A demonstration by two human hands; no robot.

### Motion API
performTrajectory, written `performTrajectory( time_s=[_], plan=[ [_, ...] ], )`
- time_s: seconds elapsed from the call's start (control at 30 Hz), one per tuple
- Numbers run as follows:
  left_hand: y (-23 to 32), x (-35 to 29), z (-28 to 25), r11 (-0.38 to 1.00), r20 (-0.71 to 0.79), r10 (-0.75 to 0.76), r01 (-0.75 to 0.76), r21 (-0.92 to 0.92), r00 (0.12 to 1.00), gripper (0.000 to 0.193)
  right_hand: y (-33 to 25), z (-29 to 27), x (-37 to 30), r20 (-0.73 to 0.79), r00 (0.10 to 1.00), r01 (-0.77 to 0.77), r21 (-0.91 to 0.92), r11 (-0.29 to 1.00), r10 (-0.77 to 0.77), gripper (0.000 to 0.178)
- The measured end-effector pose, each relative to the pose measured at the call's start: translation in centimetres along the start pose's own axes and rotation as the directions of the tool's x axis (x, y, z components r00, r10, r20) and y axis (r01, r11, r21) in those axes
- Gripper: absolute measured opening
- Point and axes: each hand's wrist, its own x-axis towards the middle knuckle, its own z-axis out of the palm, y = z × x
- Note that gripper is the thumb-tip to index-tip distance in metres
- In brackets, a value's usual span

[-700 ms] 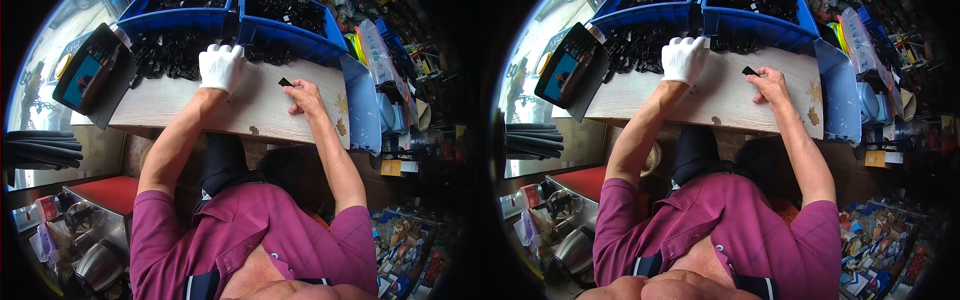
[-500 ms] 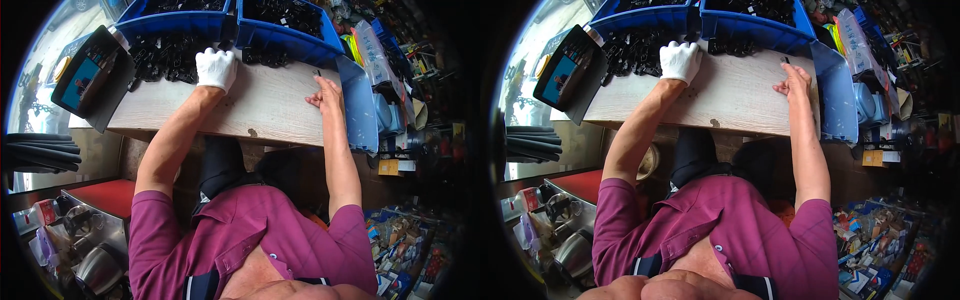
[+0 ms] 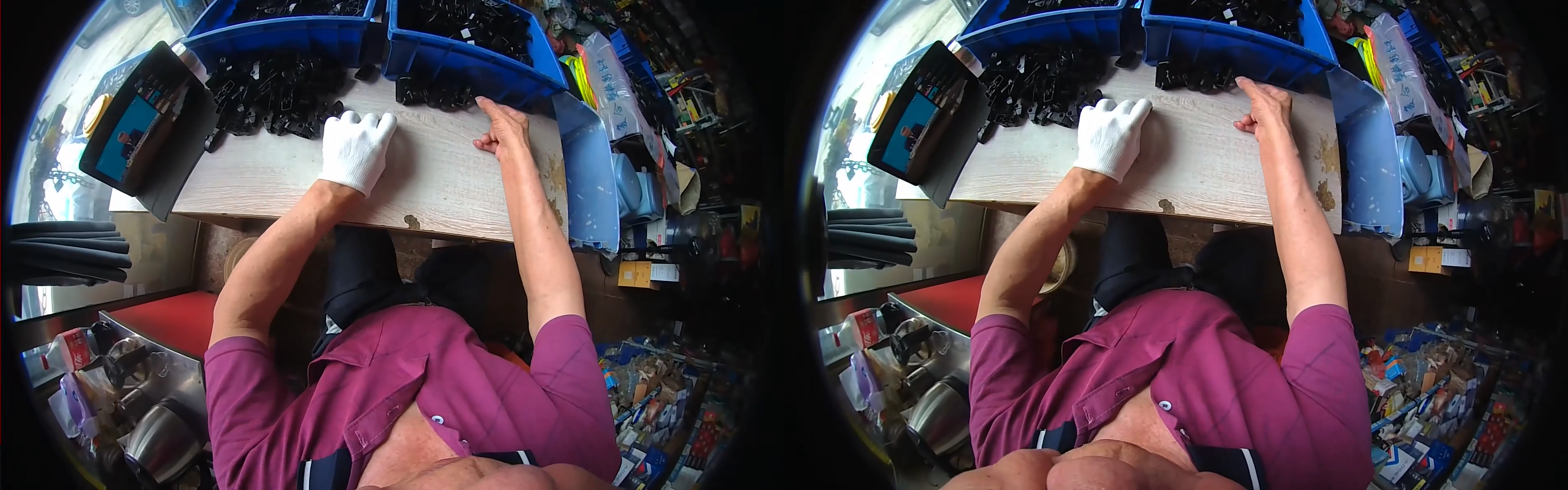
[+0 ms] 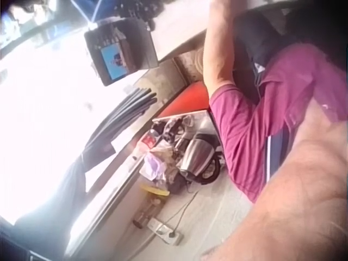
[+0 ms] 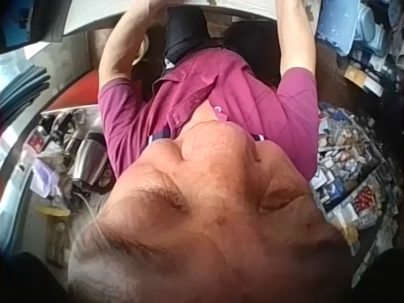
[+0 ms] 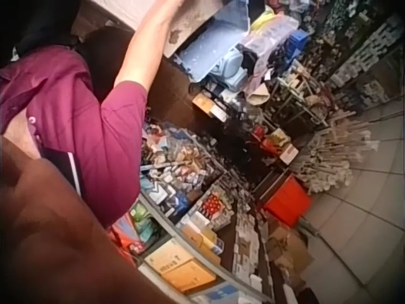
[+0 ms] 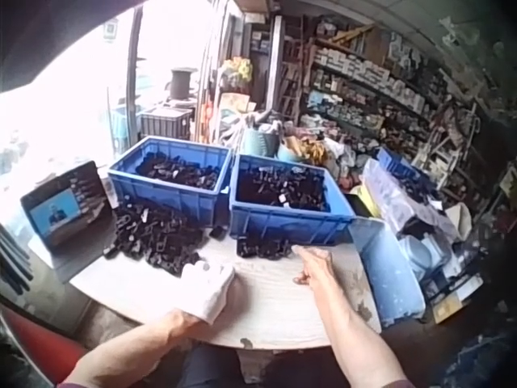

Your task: Assembling small black plastic components manually at a workbench.

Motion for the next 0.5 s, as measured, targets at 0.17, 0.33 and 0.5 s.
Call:
performTrajectory(
  time_s=[0.17, 0.33, 0.5],
  plan=[
    [0.0, 0.4, 0.5, 0.995, -0.003, -0.041, 0.040, -0.088, 0.999, 0.014, -0.5, 2.2, 1.6, 0.017, 1.000, 0.011, -0.096, 0.995, -0.009, 0.041],
    [-0.3, 0.4, 0.7, 0.990, -0.060, -0.047, 0.039, -0.139, 0.997, 0.008, -0.5, 3.2, 1.8, -0.034, 0.999, 0.022, -0.124, 0.992, -0.026, 0.030],
    [-0.3, 0.5, 0.3, 0.976, -0.025, -0.082, 0.075, -0.205, 0.996, 0.015, -0.6, 1.9, 0.3, -0.033, 0.999, -0.031, -0.094, 0.995, 0.028, 0.024]
  ],
)
